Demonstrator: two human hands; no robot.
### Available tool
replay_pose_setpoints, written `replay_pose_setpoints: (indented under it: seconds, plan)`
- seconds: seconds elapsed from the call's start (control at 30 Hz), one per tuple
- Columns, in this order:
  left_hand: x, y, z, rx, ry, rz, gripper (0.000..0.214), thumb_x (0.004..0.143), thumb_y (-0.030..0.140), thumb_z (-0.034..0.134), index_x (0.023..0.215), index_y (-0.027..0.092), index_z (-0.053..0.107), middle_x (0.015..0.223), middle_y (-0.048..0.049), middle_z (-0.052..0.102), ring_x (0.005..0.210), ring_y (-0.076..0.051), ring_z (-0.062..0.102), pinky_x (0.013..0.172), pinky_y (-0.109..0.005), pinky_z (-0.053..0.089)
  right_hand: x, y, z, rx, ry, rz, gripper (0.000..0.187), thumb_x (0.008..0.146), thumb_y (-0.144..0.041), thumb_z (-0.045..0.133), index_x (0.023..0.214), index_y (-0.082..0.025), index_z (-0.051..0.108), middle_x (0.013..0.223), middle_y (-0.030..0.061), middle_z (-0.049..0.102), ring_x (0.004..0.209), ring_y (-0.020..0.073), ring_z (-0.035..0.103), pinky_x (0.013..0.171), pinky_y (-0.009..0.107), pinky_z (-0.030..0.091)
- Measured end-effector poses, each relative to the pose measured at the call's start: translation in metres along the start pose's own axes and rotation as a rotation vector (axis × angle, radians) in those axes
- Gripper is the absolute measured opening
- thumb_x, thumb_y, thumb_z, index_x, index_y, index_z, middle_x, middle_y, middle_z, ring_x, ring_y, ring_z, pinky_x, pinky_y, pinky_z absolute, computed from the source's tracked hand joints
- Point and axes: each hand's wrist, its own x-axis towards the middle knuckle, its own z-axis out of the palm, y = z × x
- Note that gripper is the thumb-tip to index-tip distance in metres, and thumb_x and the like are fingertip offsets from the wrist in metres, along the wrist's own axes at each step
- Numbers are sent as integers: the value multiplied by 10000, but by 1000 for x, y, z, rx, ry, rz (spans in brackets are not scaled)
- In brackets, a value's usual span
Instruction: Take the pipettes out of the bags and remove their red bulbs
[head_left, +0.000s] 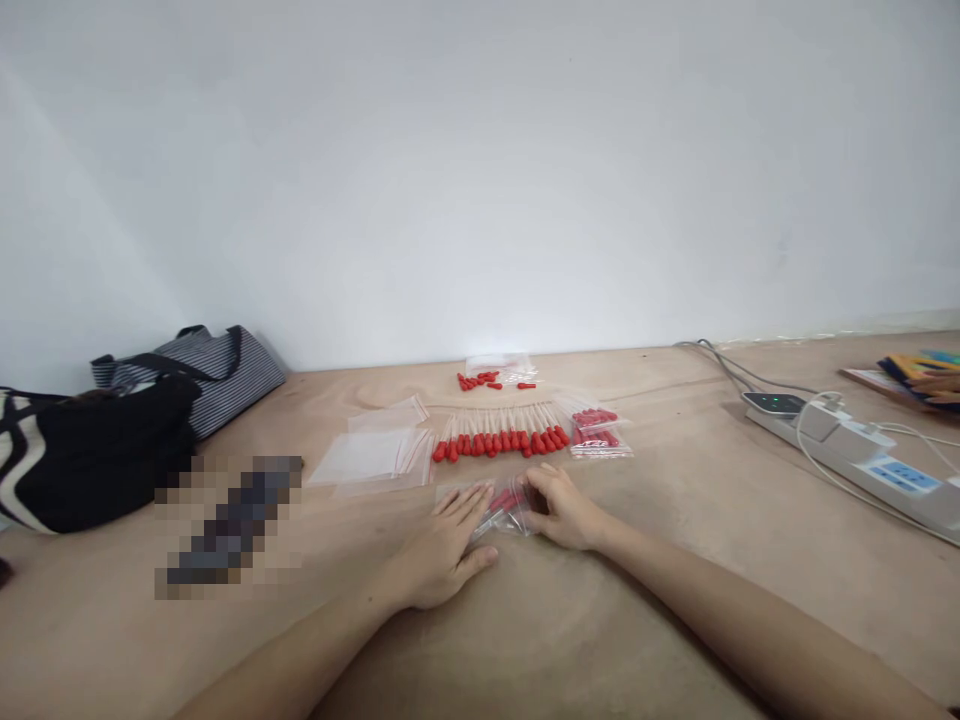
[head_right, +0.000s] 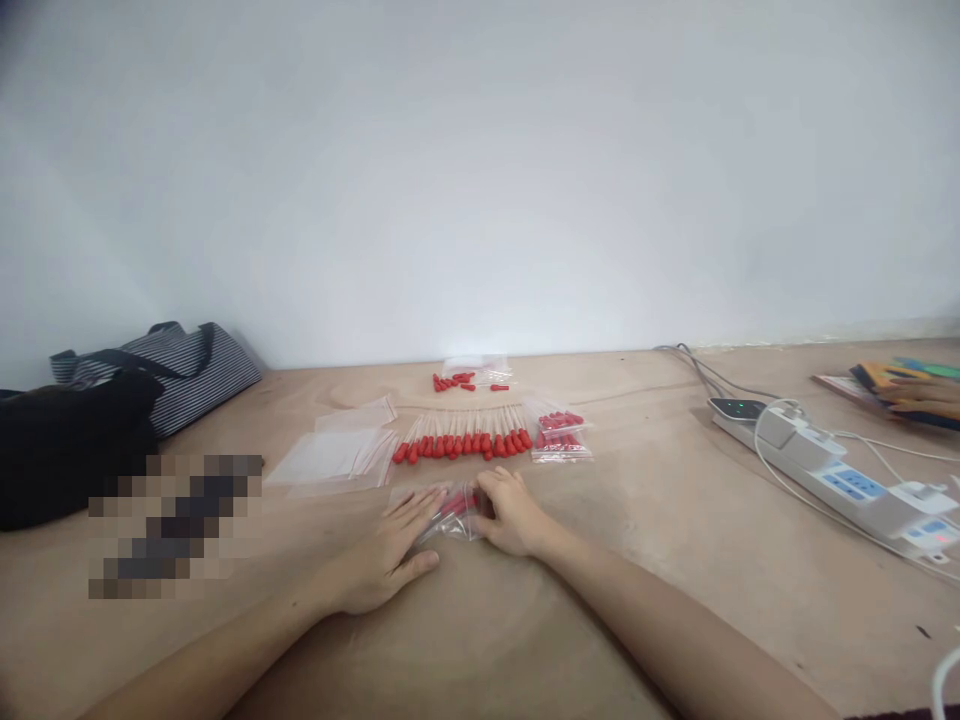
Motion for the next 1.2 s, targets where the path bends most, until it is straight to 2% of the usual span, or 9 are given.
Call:
replay_pose_setpoints:
  seconds: [0.1, 0.23, 0.53, 0.67, 0.8, 0.93, 1.0, 1.1, 1.2]
  plan:
    - [0, -1, 1, -5, 8, 2, 619, 852, 502, 306, 1369, 209, 134, 1418, -69, 179, 1295, -238, 180, 1053, -417, 159, 1, 0, 1, -6, -22, -29, 206, 702, -255, 610, 886, -193, 539, 773, 12, 529, 753, 159, 450, 710, 298, 342]
    - [0, -2, 1, 0, 10, 12, 613, 854, 503, 302, 1370, 224, 124, 1420, -59, 170, 1294, -245, 181, 1052, -417, 157, 2, -1, 1, -68, -24, -36, 147, 694, -276, 610, 773, -171, 546, 789, 30, 518, 769, 166, 451, 692, 291, 350]
    - [-1, -2, -1, -26, 18, 16, 620, 851, 497, 322, 1370, 225, 119, 1421, -58, 168, 1296, -245, 173, 1053, -428, 164, -3, -4, -9, 168, -30, -130, 109, 735, -232, 544, 823, -195, 596, 679, -23, 550, 607, 105, 467, 574, 213, 356]
    - [-3, -6, -2, -47, 6, 25, 606, 848, 493, 340, 1365, 253, 133, 1425, -44, 164, 1299, -234, 167, 1058, -426, 152, -6, 4, -19, 334, -79, -31, 133, 739, -267, 537, 812, -195, 621, 602, -34, 538, 525, 87, 450, 495, 194, 349]
    - [-7, -11, -8, -53, -30, 9, 589, 839, 508, 346, 1355, 281, 171, 1427, -32, 161, 1302, -236, 158, 1057, -436, 146, -14, 24, -47, 505, -150, 140, 176, 695, -339, 591, 789, -195, 626, 583, -33, 555, 511, 92, 474, 480, 201, 363]
    - [-9, -17, -13, -101, -35, -46, 524, 859, 478, 306, 1334, 263, 259, 1413, -34, 230, 1295, -218, 188, 1056, -420, 152, -22, 52, -86, 631, -51, 254, 218, 625, -357, 662, 740, -172, 641, 618, -16, 591, 530, 95, 507, 503, 220, 393]
    - [-6, -18, -12, -171, 56, -81, 452, 874, 432, 282, 1269, 245, 397, 1372, -45, 328, 1260, -209, 272, 1041, -393, 204, -23, 61, -95, 685, 53, 307, 230, 610, -355, 679, 729, -161, 641, 603, -15, 589, 516, 90, 499, 503, 224, 400]
    - [6, -14, -7, -311, 282, -139, 378, 839, 403, 372, 1063, 205, 604, 1145, -89, 543, 1055, -219, 492, 915, -359, 366, -16, 60, -85, 836, 273, 371, 261, 591, -371, 696, 729, -158, 635, 635, -8, 605, 535, 83, 510, 522, 220, 409]
    - [25, -1, -3, -584, 388, -225, 326, 757, 396, 517, 966, 187, 655, 851, -71, 631, 773, -197, 574, 726, -323, 443, -7, 37, -54, 1009, 409, 434, 315, 555, -397, 718, 748, -169, 617, 633, -15, 608, 528, 81, 530, 538, 224, 428]
